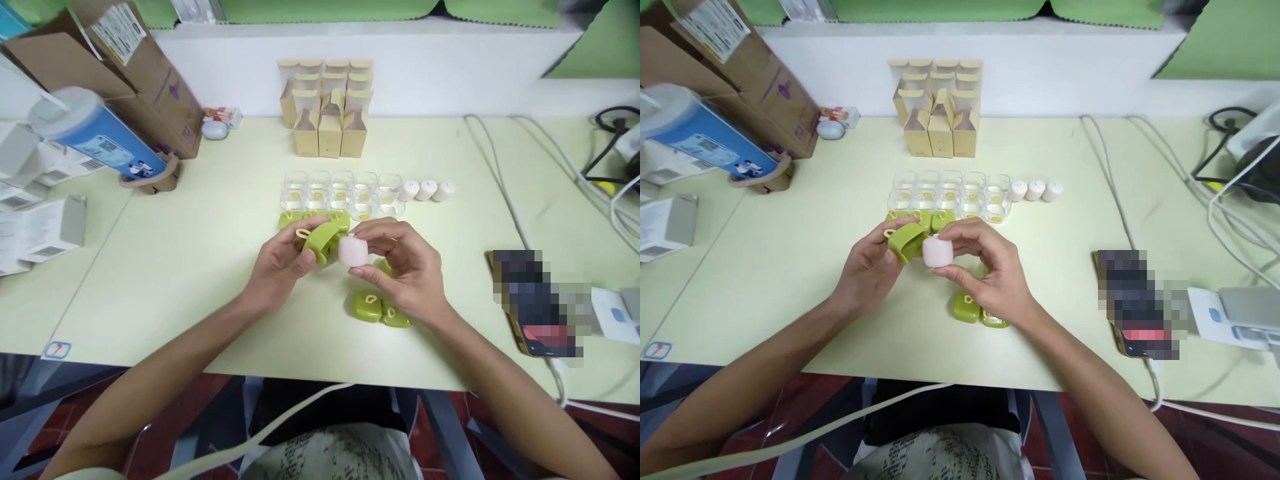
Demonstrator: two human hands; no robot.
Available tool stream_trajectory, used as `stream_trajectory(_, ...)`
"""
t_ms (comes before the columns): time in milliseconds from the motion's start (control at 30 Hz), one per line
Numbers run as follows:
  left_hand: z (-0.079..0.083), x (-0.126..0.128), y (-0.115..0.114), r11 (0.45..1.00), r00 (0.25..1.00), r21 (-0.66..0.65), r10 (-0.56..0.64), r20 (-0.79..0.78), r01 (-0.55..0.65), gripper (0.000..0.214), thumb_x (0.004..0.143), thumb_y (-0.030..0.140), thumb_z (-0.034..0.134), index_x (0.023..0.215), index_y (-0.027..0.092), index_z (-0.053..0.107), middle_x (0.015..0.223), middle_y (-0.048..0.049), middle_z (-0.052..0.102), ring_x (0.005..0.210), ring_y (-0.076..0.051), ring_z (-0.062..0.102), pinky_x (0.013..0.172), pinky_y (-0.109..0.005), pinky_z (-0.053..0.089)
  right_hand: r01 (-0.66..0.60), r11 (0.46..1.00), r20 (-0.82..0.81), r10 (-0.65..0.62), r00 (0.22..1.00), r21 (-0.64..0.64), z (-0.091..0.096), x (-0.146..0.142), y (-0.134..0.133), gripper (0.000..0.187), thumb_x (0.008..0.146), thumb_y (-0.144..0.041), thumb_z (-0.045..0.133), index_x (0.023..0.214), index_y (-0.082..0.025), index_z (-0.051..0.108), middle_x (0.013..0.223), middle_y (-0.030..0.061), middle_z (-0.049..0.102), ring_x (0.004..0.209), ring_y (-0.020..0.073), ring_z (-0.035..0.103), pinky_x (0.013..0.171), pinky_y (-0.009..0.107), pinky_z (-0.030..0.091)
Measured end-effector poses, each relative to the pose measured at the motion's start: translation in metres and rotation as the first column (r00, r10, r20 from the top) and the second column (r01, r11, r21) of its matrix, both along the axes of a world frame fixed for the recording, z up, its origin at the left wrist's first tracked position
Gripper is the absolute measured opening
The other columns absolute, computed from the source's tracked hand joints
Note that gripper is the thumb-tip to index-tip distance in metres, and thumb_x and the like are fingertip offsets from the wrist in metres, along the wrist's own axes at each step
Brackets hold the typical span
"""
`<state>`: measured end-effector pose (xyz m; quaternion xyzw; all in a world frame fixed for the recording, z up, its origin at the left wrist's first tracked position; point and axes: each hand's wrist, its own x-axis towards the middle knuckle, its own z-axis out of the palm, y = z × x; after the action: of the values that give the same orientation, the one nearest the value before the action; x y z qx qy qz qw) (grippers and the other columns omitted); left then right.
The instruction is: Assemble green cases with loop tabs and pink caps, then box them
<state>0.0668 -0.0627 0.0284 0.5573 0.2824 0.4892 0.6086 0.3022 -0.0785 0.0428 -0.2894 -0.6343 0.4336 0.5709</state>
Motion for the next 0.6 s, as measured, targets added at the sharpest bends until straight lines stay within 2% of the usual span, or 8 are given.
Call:
stream_trajectory(67,-0.0006,-0.0022,-0.0018,0.996,0.999,0.075,0.040,-0.028,-0.038,0.050,0.096,0.046,0.089,0.142,0.030,0.075,0.135,-0.0072,0.080,0.121,-0.020,0.078,0.101,-0.029,0.066,-0.008,1.000,-0.003,0.008,1.000,-0.017,0.0006,0.0013,0.0001,0.045,0.087,-0.015,0.096,0.125,-0.031,0.079,0.120,0.0025,0.080,0.110,0.0190,0.079,0.094,0.034,0.071)
stream_trajectory(133,0.0009,-0.0035,-0.0025,0.982,0.996,0.181,0.073,-0.058,-0.061,0.056,0.095,0.037,0.091,0.147,0.033,0.072,0.139,-0.0071,0.079,0.126,-0.020,0.078,0.104,-0.029,0.066,-0.031,0.999,-0.038,0.030,0.999,-0.024,0.0017,0.0028,0.0005,0.044,0.087,-0.018,0.096,0.125,-0.030,0.079,0.120,0.0033,0.081,0.107,0.0195,0.081,0.091,0.034,0.071)
stream_trajectory(267,0.0057,-0.0027,-0.0029,0.936,0.989,0.351,0.067,-0.135,-0.015,0.060,0.096,0.028,0.091,0.151,0.033,0.069,0.147,-0.0104,0.076,0.135,-0.023,0.077,0.110,-0.033,0.068,-0.073,0.997,-0.018,0.072,0.997,-0.017,0.0024,0.0048,0.0009,0.042,0.087,-0.022,0.097,0.125,-0.028,0.081,0.122,0.0053,0.079,0.109,0.0206,0.080,0.093,0.036,0.073)
stream_trajectory(400,0.0067,0.0000,-0.0051,0.899,0.987,0.438,0.078,-0.142,-0.008,0.058,0.093,0.027,0.093,0.147,0.030,0.071,0.141,-0.0119,0.079,0.137,-0.025,0.077,0.114,-0.038,0.068,-0.048,0.999,0.052,0.048,0.997,-0.015,0.0020,0.0058,0.0006,0.038,0.087,-0.027,0.097,0.122,-0.028,0.081,0.118,0.0057,0.078,0.105,0.0205,0.079,0.089,0.036,0.072)
stream_trajectory(600,0.0030,0.0003,-0.0091,0.857,0.986,0.514,0.118,-0.117,-0.041,0.058,0.091,0.020,0.094,0.143,0.031,0.073,0.137,-0.0102,0.081,0.131,-0.024,0.080,0.107,-0.038,0.072,-0.084,0.994,0.105,0.076,0.992,0.075,0.0029,0.0055,0.0002,0.036,0.089,-0.020,0.095,0.120,-0.029,0.079,0.114,0.0055,0.076,0.103,0.0201,0.073,0.082,0.033,0.068)
